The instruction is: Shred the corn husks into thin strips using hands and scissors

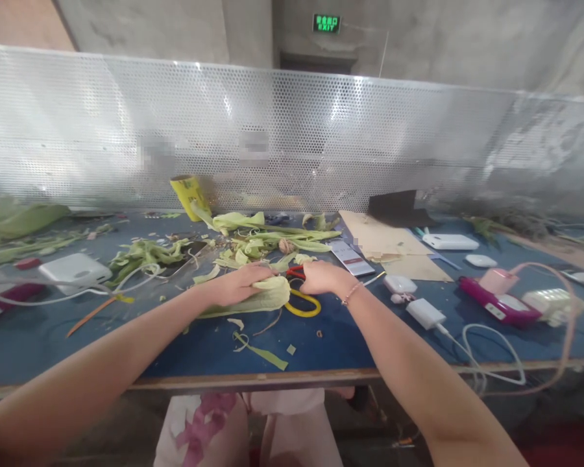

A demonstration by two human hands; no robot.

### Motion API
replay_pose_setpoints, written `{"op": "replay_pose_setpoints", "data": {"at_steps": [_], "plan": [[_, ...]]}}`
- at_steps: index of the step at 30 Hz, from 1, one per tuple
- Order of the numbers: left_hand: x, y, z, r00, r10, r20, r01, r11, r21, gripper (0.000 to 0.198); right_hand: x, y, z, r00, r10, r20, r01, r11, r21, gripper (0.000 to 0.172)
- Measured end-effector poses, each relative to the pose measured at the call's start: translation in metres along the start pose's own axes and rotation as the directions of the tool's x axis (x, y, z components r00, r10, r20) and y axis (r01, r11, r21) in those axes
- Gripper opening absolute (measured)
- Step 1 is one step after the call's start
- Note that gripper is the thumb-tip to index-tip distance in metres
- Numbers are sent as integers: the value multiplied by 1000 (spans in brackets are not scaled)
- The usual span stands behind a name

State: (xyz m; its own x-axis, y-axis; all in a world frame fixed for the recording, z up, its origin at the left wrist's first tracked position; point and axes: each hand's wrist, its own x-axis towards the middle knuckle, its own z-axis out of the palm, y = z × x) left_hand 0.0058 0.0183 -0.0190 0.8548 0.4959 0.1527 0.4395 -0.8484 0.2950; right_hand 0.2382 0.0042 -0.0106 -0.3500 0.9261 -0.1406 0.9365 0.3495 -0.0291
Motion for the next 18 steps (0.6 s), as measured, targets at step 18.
{"op": "replay_pose_setpoints", "data": {"at_steps": [18], "plan": [[-7,-15,-9,877,-471,-92,480,865,146,38,-13,75,-16,877,286,-386,-137,919,370,12]]}}
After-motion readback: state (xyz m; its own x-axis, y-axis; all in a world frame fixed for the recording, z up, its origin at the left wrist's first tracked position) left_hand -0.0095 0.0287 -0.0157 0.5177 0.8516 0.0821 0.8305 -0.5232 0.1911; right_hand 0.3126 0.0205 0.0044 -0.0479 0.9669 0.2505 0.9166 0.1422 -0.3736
